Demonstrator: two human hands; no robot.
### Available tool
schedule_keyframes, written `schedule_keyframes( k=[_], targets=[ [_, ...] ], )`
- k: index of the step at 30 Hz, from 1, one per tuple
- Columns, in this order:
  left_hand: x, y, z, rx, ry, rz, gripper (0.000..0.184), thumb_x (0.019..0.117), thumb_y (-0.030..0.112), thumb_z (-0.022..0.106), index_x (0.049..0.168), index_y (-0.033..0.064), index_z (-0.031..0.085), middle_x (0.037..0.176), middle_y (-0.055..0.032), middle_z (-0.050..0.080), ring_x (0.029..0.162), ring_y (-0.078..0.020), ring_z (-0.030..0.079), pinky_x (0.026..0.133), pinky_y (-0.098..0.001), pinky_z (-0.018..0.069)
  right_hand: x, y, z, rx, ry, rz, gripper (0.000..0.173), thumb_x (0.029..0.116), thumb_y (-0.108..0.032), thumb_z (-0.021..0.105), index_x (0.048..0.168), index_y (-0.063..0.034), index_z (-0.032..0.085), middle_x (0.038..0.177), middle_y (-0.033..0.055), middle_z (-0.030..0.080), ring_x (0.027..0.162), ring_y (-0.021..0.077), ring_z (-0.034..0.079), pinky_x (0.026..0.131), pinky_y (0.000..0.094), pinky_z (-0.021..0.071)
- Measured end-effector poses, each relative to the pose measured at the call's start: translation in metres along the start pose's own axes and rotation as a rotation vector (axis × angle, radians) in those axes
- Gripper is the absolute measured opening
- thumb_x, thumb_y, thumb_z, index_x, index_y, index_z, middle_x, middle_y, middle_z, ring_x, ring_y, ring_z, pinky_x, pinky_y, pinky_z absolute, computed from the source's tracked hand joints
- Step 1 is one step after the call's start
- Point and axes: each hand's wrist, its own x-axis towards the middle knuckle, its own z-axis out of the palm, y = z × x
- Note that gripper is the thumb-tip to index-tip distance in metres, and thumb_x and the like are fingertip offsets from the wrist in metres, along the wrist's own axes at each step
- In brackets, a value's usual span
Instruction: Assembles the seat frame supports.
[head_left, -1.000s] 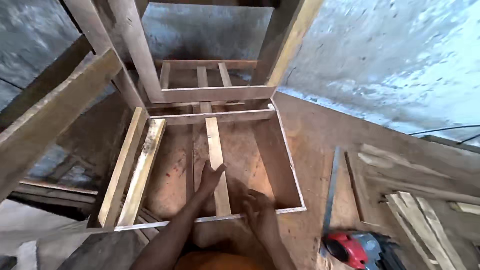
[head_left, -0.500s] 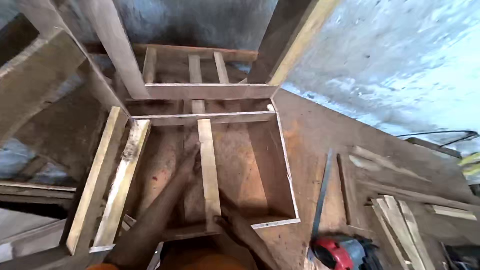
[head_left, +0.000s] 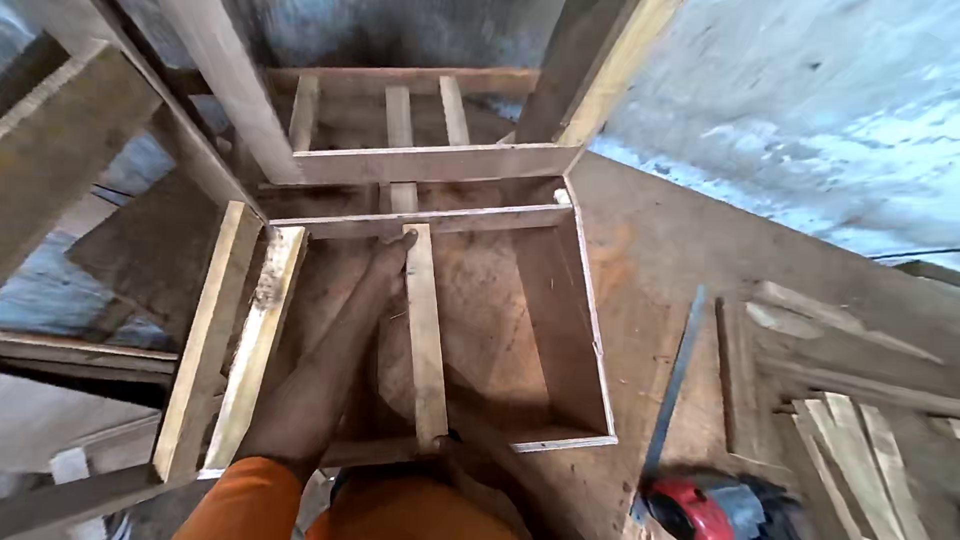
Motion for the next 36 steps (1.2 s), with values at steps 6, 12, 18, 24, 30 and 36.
schedule_keyframes(
  k=[6, 12, 18, 24, 30, 36],
  targets=[
    [0.001, -0.003, 0.004, 0.015, -0.007, 0.012, 0.044, 0.1058, 0.031, 0.057, 0.136, -0.0003, 0.054, 0.115, -0.0183, 0.069, 0.099, -0.0260, 0.071, 0.087, -0.0439, 0.0601, 0.000, -0.001, -0.002, -0.005, -0.002, 0.029, 0.053, 0.0991, -0.035, 0.064, 0.144, -0.0090, 0.052, 0.124, 0.0117, 0.069, 0.114, 0.0251, 0.067, 0.102, 0.0514, 0.0528],
    [0.003, -0.006, 0.013, 0.147, 0.141, -0.011, 0.054, 0.1023, 0.037, 0.062, 0.139, -0.0010, 0.053, 0.126, -0.0234, 0.064, 0.110, -0.0316, 0.066, 0.095, -0.0511, 0.0561, 0.001, 0.001, 0.002, -0.042, 0.034, 0.010, 0.057, 0.0992, -0.033, 0.064, 0.147, -0.0060, 0.049, 0.130, 0.0149, 0.066, 0.120, 0.0261, 0.065, 0.105, 0.0498, 0.0511],
    [0.000, -0.009, 0.014, 0.136, 0.176, 0.017, 0.052, 0.1009, 0.036, 0.064, 0.135, -0.0017, 0.055, 0.122, -0.0219, 0.065, 0.106, -0.0301, 0.067, 0.091, -0.0499, 0.0571, -0.004, -0.014, 0.002, -0.094, 0.016, 0.121, 0.050, 0.1027, -0.034, 0.059, 0.144, -0.0063, 0.052, 0.122, 0.0159, 0.068, 0.112, 0.0292, 0.067, 0.100, 0.0531, 0.0523],
    [-0.004, -0.012, 0.013, 0.063, 0.084, 0.007, 0.046, 0.1066, 0.033, 0.054, 0.140, 0.0014, 0.050, 0.123, -0.0173, 0.065, 0.105, -0.0245, 0.067, 0.090, -0.0435, 0.0585, -0.012, -0.005, 0.004, -0.103, 0.123, -0.029, 0.049, 0.0985, -0.032, 0.069, 0.140, -0.0083, 0.057, 0.112, 0.0137, 0.072, 0.100, 0.0275, 0.071, 0.090, 0.0533, 0.0575],
    [0.009, -0.015, 0.010, 0.103, 0.097, 0.013, 0.048, 0.1056, 0.037, 0.056, 0.137, 0.0008, 0.053, 0.122, -0.0180, 0.066, 0.106, -0.0262, 0.068, 0.089, -0.0455, 0.0601, -0.001, 0.001, 0.010, -0.116, 0.150, 0.005, 0.039, 0.0989, -0.032, 0.067, 0.126, -0.0048, 0.064, 0.105, 0.0142, 0.072, 0.099, 0.0295, 0.070, 0.091, 0.0561, 0.0561],
    [0.012, -0.015, 0.008, 0.034, 0.097, 0.015, 0.048, 0.1047, 0.034, 0.058, 0.138, -0.0001, 0.052, 0.120, -0.0185, 0.067, 0.103, -0.0265, 0.070, 0.087, -0.0442, 0.0614, -0.003, -0.003, 0.016, -0.164, 0.208, 0.014, 0.041, 0.0983, -0.031, 0.068, 0.129, -0.0058, 0.061, 0.105, 0.0126, 0.072, 0.097, 0.0274, 0.071, 0.090, 0.0533, 0.0575]
  ],
)
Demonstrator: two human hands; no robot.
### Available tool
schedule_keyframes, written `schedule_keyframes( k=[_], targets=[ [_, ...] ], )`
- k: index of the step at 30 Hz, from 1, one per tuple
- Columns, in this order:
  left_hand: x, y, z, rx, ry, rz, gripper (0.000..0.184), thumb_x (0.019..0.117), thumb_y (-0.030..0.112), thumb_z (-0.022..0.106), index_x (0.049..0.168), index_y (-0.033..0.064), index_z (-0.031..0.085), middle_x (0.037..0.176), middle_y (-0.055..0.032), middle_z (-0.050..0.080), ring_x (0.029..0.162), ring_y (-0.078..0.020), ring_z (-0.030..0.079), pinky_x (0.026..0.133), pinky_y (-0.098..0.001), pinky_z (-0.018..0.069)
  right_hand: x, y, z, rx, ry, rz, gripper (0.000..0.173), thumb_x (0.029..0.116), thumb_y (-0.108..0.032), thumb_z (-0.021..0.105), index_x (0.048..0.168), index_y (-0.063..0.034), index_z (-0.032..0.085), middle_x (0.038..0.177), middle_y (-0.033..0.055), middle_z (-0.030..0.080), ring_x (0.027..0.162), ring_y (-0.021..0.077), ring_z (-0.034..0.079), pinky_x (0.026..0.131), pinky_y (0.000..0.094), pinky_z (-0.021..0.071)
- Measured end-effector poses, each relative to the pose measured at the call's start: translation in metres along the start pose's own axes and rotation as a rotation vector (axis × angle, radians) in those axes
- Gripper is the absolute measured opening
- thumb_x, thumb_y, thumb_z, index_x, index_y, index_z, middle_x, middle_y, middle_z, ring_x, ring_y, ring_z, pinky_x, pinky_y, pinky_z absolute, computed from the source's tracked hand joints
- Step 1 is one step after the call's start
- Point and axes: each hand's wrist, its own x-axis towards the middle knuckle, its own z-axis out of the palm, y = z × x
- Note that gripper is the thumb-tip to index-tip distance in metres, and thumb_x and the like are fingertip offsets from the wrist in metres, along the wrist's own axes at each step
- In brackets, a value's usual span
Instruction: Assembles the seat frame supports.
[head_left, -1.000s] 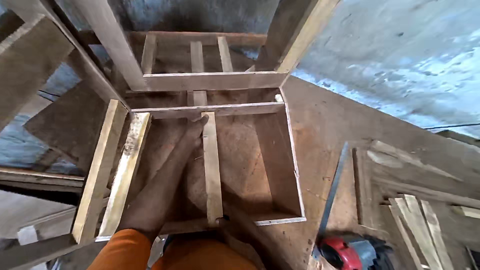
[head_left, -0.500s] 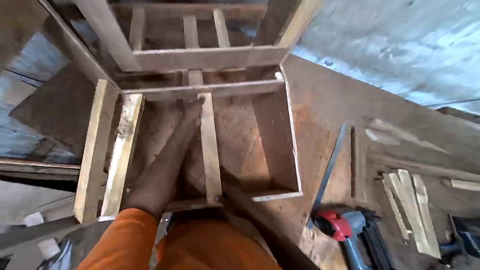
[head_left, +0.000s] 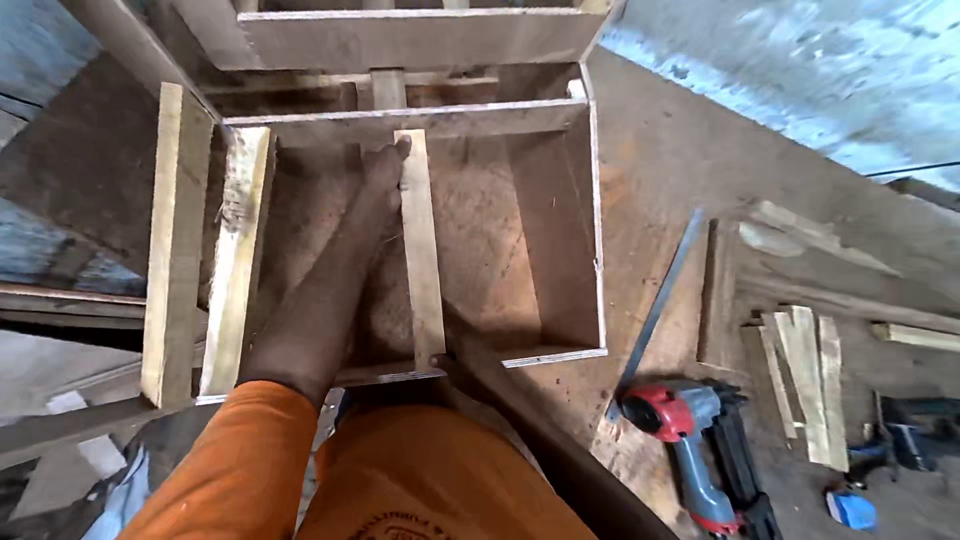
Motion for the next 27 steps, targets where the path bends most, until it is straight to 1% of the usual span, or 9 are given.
schedule_keyframes(
  k=[2, 4, 5, 7, 8, 13, 18, 23, 27],
  targets=[
    [0.001, -0.003, -0.002, -0.032, -0.023, 0.018, 0.046, 0.1052, 0.034, 0.057, 0.137, 0.0003, 0.053, 0.118, -0.0179, 0.068, 0.102, -0.0257, 0.070, 0.087, -0.0435, 0.0610, -0.003, -0.006, 0.002, -0.044, 0.020, 0.048, 0.044, 0.0989, -0.032, 0.067, 0.134, -0.0073, 0.058, 0.102, 0.0137, 0.072, 0.092, 0.0302, 0.071, 0.083, 0.0558, 0.0587],
    [0.000, -0.008, -0.004, -0.047, -0.042, 0.029, 0.048, 0.1056, 0.037, 0.056, 0.138, 0.0015, 0.053, 0.119, -0.0171, 0.068, 0.104, -0.0254, 0.070, 0.089, -0.0447, 0.0605, 0.000, -0.009, 0.004, -0.074, 0.004, 0.091, 0.058, 0.0987, -0.029, 0.067, 0.149, -0.0085, 0.047, 0.111, 0.0169, 0.071, 0.099, 0.0343, 0.071, 0.087, 0.0589, 0.0571],
    [-0.003, -0.009, -0.004, -0.037, -0.043, 0.033, 0.048, 0.1060, 0.037, 0.055, 0.138, 0.0018, 0.054, 0.119, -0.0163, 0.070, 0.104, -0.0250, 0.071, 0.090, -0.0446, 0.0603, 0.002, -0.007, 0.004, -0.066, -0.010, 0.086, 0.060, 0.0980, -0.027, 0.067, 0.151, -0.0098, 0.045, 0.114, 0.0168, 0.071, 0.100, 0.0343, 0.071, 0.087, 0.0592, 0.0572],
    [-0.007, -0.001, -0.001, 0.011, -0.003, 0.046, 0.046, 0.1053, 0.036, 0.057, 0.136, 0.0018, 0.055, 0.116, -0.0161, 0.070, 0.100, -0.0245, 0.071, 0.087, -0.0437, 0.0604, 0.009, 0.002, -0.001, -0.017, -0.057, 0.078, 0.043, 0.0995, -0.031, 0.065, 0.136, -0.0104, 0.059, 0.109, 0.0136, 0.072, 0.099, 0.0302, 0.070, 0.089, 0.0566, 0.0567],
    [-0.008, 0.002, 0.001, 0.060, 0.012, 0.032, 0.050, 0.1046, 0.037, 0.058, 0.140, 0.0016, 0.053, 0.121, -0.0175, 0.067, 0.105, -0.0261, 0.068, 0.091, -0.0461, 0.0585, 0.010, 0.005, -0.004, 0.002, -0.084, 0.069, 0.039, 0.1005, -0.033, 0.063, 0.132, -0.0099, 0.061, 0.108, 0.0123, 0.072, 0.099, 0.0280, 0.070, 0.091, 0.0543, 0.0566],
    [-0.011, 0.005, 0.009, 0.128, 0.083, 0.007, 0.046, 0.1034, 0.037, 0.060, 0.131, -0.0008, 0.059, 0.118, -0.0198, 0.066, 0.104, -0.0283, 0.067, 0.090, -0.0490, 0.0570, 0.011, 0.006, -0.006, 0.065, -0.094, 0.024, 0.068, 0.0907, -0.042, 0.074, 0.145, -0.0091, 0.051, 0.117, 0.0122, 0.070, 0.106, 0.0255, 0.069, 0.096, 0.0517, 0.0560],
    [-0.015, 0.009, 0.013, 0.138, 0.097, 0.006, 0.042, 0.1041, 0.034, 0.059, 0.129, -0.0006, 0.061, 0.117, -0.0195, 0.067, 0.103, -0.0282, 0.066, 0.090, -0.0485, 0.0560, 0.011, 0.006, -0.004, 0.060, -0.106, 0.049, 0.066, 0.0919, -0.041, 0.073, 0.145, -0.0084, 0.051, 0.119, 0.0132, 0.070, 0.110, 0.0269, 0.068, 0.099, 0.0521, 0.0540],
    [-0.017, 0.011, 0.015, 0.148, 0.109, -0.019, 0.044, 0.1042, 0.035, 0.058, 0.130, -0.0007, 0.060, 0.122, -0.0203, 0.064, 0.108, -0.0294, 0.064, 0.092, -0.0502, 0.0541, 0.007, 0.002, -0.004, 0.042, -0.115, 0.060, 0.072, 0.0933, -0.041, 0.072, 0.150, -0.0072, 0.043, 0.123, 0.0150, 0.068, 0.112, 0.0285, 0.067, 0.100, 0.0531, 0.0532],
    [-0.020, 0.014, 0.016, 0.194, 0.113, -0.029, 0.043, 0.1041, 0.034, 0.058, 0.131, 0.0002, 0.058, 0.122, -0.0192, 0.064, 0.107, -0.0284, 0.065, 0.091, -0.0498, 0.0557, 0.004, 0.005, 0.000, 0.028, -0.087, 0.044, 0.065, 0.0943, -0.043, 0.069, 0.145, -0.0074, 0.050, 0.117, 0.0145, 0.070, 0.106, 0.0296, 0.069, 0.095, 0.0556, 0.0544]
  ],
)
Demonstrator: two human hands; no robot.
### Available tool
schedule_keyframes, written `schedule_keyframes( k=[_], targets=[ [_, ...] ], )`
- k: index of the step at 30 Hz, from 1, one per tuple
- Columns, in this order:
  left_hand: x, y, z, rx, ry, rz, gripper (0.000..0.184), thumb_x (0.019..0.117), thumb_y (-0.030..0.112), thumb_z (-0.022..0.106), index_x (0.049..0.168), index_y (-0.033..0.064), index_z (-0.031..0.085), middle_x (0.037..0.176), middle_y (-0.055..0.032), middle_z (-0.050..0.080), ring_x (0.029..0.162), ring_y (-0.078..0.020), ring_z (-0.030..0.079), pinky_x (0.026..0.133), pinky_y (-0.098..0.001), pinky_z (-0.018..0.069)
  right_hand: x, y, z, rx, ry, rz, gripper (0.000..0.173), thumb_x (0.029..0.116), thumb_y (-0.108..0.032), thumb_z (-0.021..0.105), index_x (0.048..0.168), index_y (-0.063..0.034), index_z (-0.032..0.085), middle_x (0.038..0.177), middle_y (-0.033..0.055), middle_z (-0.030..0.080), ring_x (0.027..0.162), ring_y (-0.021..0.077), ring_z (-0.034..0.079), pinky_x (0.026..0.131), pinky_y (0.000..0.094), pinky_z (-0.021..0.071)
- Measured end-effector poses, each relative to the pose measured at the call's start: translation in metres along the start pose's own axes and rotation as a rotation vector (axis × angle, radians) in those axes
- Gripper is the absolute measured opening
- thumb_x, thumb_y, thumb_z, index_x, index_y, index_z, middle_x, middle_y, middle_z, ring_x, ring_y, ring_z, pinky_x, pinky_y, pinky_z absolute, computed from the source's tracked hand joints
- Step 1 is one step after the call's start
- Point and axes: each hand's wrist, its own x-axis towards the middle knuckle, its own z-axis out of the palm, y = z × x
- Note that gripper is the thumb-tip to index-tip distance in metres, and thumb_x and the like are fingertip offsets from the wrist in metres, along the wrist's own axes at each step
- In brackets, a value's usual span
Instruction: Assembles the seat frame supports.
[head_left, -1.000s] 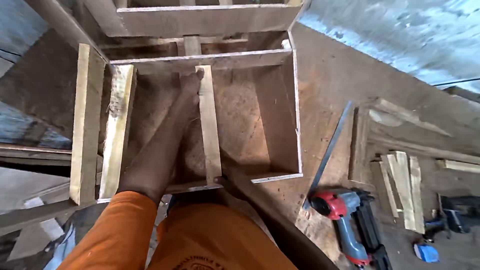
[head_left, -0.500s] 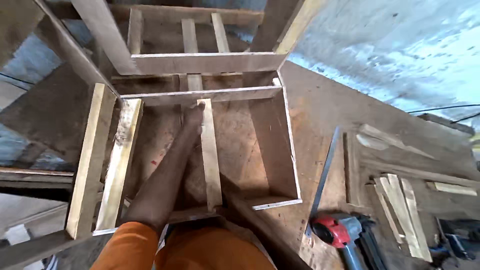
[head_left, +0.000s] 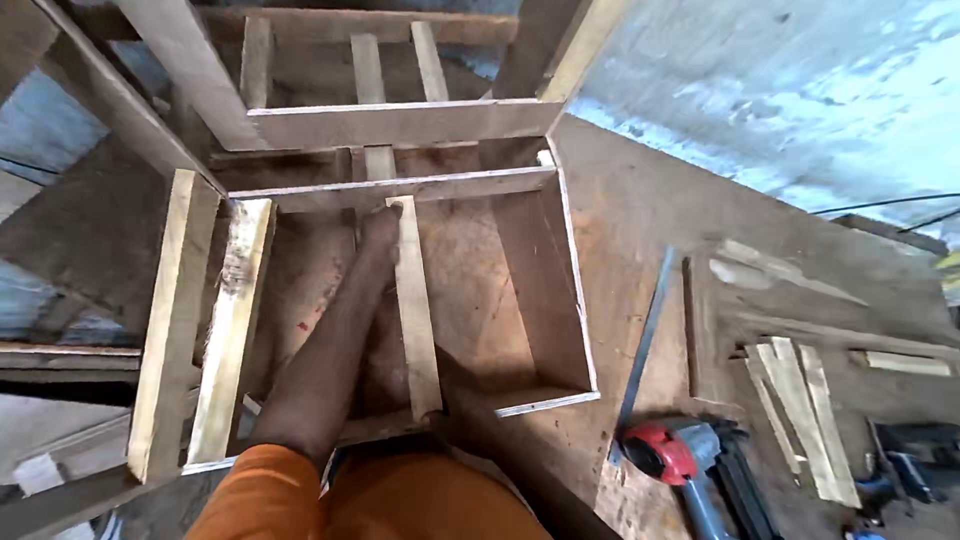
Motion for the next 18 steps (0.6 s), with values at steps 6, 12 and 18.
schedule_keyframes(
  k=[6, 12, 18],
  targets=[
    [-0.019, 0.014, -0.005, 0.011, -0.029, -0.048, 0.046, 0.1053, 0.031, 0.056, 0.137, -0.0015, 0.055, 0.132, -0.0227, 0.061, 0.117, -0.0316, 0.061, 0.099, -0.0518, 0.0509, 0.000, -0.008, -0.001, -0.028, 0.018, 0.014, 0.059, 0.0925, -0.035, 0.072, 0.142, -0.0075, 0.053, 0.118, 0.0155, 0.069, 0.109, 0.0309, 0.068, 0.096, 0.0567, 0.0541],
    [0.006, -0.003, -0.008, -0.095, -0.085, 0.001, 0.044, 0.1052, 0.032, 0.057, 0.136, 0.0001, 0.056, 0.124, -0.0203, 0.065, 0.107, -0.0292, 0.067, 0.090, -0.0479, 0.0578, 0.000, -0.007, 0.000, -0.108, 0.001, 0.044, 0.067, 0.0946, -0.042, 0.069, 0.146, -0.0047, 0.048, 0.124, 0.0201, 0.067, 0.114, 0.0364, 0.065, 0.099, 0.0599, 0.0513],
    [0.000, 0.002, -0.008, -0.113, -0.116, 0.003, 0.048, 0.1063, 0.034, 0.055, 0.139, -0.0008, 0.052, 0.123, -0.0193, 0.067, 0.107, -0.0266, 0.068, 0.092, -0.0445, 0.0581, -0.002, -0.009, 0.001, -0.123, 0.021, 0.065, 0.070, 0.0946, -0.047, 0.068, 0.146, -0.0036, 0.049, 0.127, 0.0220, 0.065, 0.118, 0.0383, 0.064, 0.101, 0.0607, 0.0497]
  ],
)
